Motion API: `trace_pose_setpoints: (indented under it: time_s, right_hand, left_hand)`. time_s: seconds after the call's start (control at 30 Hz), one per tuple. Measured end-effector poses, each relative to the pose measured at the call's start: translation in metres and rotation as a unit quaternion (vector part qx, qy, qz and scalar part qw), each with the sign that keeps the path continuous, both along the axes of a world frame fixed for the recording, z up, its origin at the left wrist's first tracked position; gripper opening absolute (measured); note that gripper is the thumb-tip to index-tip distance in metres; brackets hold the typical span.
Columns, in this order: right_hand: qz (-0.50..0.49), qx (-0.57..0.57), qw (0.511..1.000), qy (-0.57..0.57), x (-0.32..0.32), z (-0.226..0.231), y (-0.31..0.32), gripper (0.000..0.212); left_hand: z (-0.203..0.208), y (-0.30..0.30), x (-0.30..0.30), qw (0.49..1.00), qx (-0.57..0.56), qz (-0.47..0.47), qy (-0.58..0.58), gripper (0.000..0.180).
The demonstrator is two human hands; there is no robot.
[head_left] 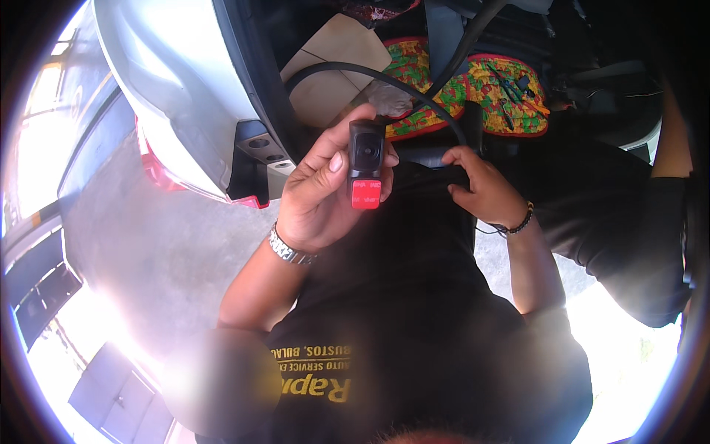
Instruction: The person handles a small black dashcam with a red label, removes a protective film, and wipes the lens with a tissue. The person then walks to a tool cabinet, opens a drawer, and returns to the car trunk area to continue handling the dashcam and its cable.
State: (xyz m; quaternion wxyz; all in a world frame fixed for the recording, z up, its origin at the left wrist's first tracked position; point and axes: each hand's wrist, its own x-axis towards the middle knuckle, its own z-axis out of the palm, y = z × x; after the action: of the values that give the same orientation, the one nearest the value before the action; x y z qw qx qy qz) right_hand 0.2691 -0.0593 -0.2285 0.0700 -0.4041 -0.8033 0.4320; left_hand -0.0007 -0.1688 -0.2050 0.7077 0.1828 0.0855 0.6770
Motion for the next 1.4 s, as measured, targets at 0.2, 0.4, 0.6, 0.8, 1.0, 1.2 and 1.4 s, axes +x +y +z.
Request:
trace_pose_setpoints:
  time_s: [0.2,0.4,0.6,0.8,1.0,1.2,1.4]
  right_hand:
    - [-0.134,0.357,0.917,0.114,-0.013,0.041,0.001,0.028]
    - [-0.083,0.015,0.904,0.418,-0.051,0.062,-0.034,0.044]
    - [-0.045,-0.146,0.906,0.395,-0.053,0.07,-0.03,0.045]
    - [-0.055,-0.138,0.899,0.412,-0.058,0.063,-0.03,0.04]
    - [-0.038,-0.156,0.891,0.425,-0.06,0.062,-0.026,0.042]
    - [-0.037,-0.137,0.9,0.413,-0.061,0.062,-0.026,0.043]
    - [-0.039,-0.138,0.917,0.373,-0.055,0.069,-0.023,0.049]
  left_hand:
    - [0.01,-0.002,0.007,0.998,-0.032,-0.001,0.051,0.066]
    - [0.017,-0.001,0.021,0.994,-0.057,-0.042,0.086,0.05]
    - [0.026,-0.002,0.031,0.985,-0.083,-0.034,0.145,0.05]
    - [0.028,-0.002,0.03,0.979,-0.082,-0.025,0.186,0.049]
    - [0.028,-0.001,0.025,0.978,-0.105,-0.031,0.177,0.048]
    - [0.027,0.002,0.026,0.975,-0.104,-0.03,0.192,0.047]
    - [0.028,0.004,0.026,0.973,-0.1,-0.032,0.204,0.047]
